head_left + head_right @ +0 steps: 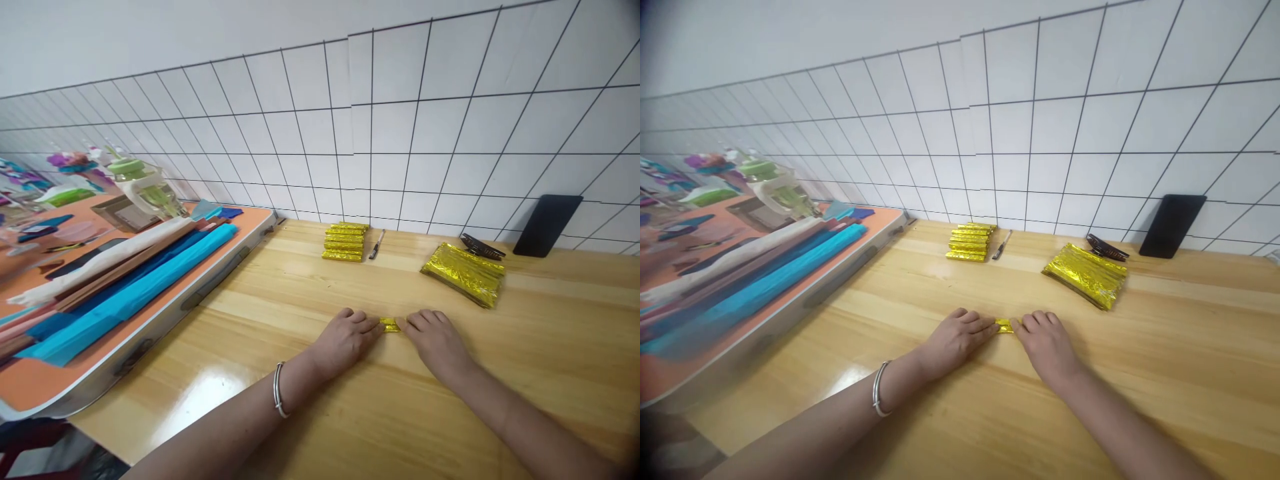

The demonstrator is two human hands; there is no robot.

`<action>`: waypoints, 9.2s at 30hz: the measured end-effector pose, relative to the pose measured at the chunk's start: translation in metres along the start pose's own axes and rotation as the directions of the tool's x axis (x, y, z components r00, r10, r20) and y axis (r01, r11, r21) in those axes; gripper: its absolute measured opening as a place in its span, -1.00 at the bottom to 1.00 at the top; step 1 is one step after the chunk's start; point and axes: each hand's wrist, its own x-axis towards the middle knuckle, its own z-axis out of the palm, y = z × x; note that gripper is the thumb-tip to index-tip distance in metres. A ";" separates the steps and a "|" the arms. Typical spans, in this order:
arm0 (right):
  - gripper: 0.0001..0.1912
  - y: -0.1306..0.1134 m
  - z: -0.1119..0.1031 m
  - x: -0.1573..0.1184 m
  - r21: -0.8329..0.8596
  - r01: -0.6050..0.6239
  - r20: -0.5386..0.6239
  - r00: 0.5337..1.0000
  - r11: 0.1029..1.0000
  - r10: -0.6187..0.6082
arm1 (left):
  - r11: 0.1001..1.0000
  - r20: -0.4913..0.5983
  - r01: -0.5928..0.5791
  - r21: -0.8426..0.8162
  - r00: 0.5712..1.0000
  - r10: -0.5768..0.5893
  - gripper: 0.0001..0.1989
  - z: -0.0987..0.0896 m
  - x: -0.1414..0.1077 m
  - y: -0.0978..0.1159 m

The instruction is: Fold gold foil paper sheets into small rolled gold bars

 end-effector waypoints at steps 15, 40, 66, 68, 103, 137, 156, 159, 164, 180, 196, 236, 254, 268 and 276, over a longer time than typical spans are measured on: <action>-0.51 -0.026 0.002 0.003 -0.311 0.124 0.203 0.977 0.942 -0.061 | 0.994 0.017 0.002 -0.105 1.000 0.000 -0.18 -0.003 -0.017 0.011; -0.43 -0.011 0.000 -0.004 -0.195 0.006 0.196 0.980 0.981 0.033 | 0.978 0.006 -0.024 -0.208 1.000 0.026 -0.38 0.005 -0.030 -0.010; -0.48 0.011 -0.007 -0.028 0.262 -0.147 0.111 0.986 0.954 0.122 | 0.982 0.025 0.081 -0.173 0.997 -0.077 -0.11 0.017 0.005 0.025; -0.48 0.004 -0.011 -0.033 0.212 -0.161 0.083 0.986 0.964 0.146 | 0.982 0.013 0.085 -0.167 0.996 -0.084 -0.11 0.017 0.005 0.025; -0.38 -0.010 0.007 0.007 0.247 -0.055 0.162 0.987 0.967 0.015 | 0.983 -0.045 0.062 -0.172 0.996 -0.071 -0.13 0.021 0.003 0.024; -0.37 0.000 0.029 0.021 0.132 -0.067 0.064 0.996 0.989 0.059 | 0.982 -0.059 0.042 -0.182 0.997 -0.054 -0.16 0.029 0.021 -0.010; -0.44 0.002 0.016 0.016 0.219 -0.112 0.202 0.977 0.969 0.067 | 0.980 -0.096 0.098 -0.175 0.989 -0.116 -0.53 0.022 -0.012 -0.040; -0.47 0.004 0.018 0.018 0.216 -0.109 0.193 0.979 0.970 0.067 | 0.976 -0.132 0.122 -0.182 0.980 -0.147 -0.67 0.025 -0.004 -0.045; -0.50 0.004 0.019 0.021 0.175 -0.101 0.155 0.985 0.979 0.074 | 0.992 -0.125 0.076 -0.096 0.988 -0.088 -0.77 0.019 0.009 -0.041; -0.72 -0.012 0.019 0.048 -0.043 -0.013 -0.046 0.999 0.999 0.011 | 0.991 -0.134 0.124 -0.040 0.983 -0.128 -0.86 0.021 0.017 -0.041; -0.54 0.019 0.043 0.022 0.150 0.048 -0.122 0.992 0.988 -0.030 | 0.954 -0.228 0.173 -0.244 0.946 -0.230 -0.83 0.036 0.015 -0.049; -0.64 0.019 0.021 0.003 0.180 -0.028 -0.045 0.998 0.983 0.036 | 0.933 -0.143 0.167 -0.320 0.965 -0.221 -0.72 0.015 -0.023 -0.048; -0.74 0.007 0.029 0.019 0.281 -0.150 -0.144 0.970 0.948 0.196 | 0.840 0.139 0.349 -0.416 0.937 -0.320 -0.79 0.014 0.034 -0.071; -0.72 0.015 0.022 0.015 0.755 -0.297 0.048 0.914 0.585 0.402 | 0.788 0.080 0.342 -0.511 0.932 -0.353 -0.95 0.011 0.030 -0.051; -0.75 0.027 0.006 0.014 0.761 -0.356 0.088 0.885 0.543 0.457 | 0.743 0.146 0.245 -0.623 0.969 -0.197 -0.91 0.003 0.047 -0.046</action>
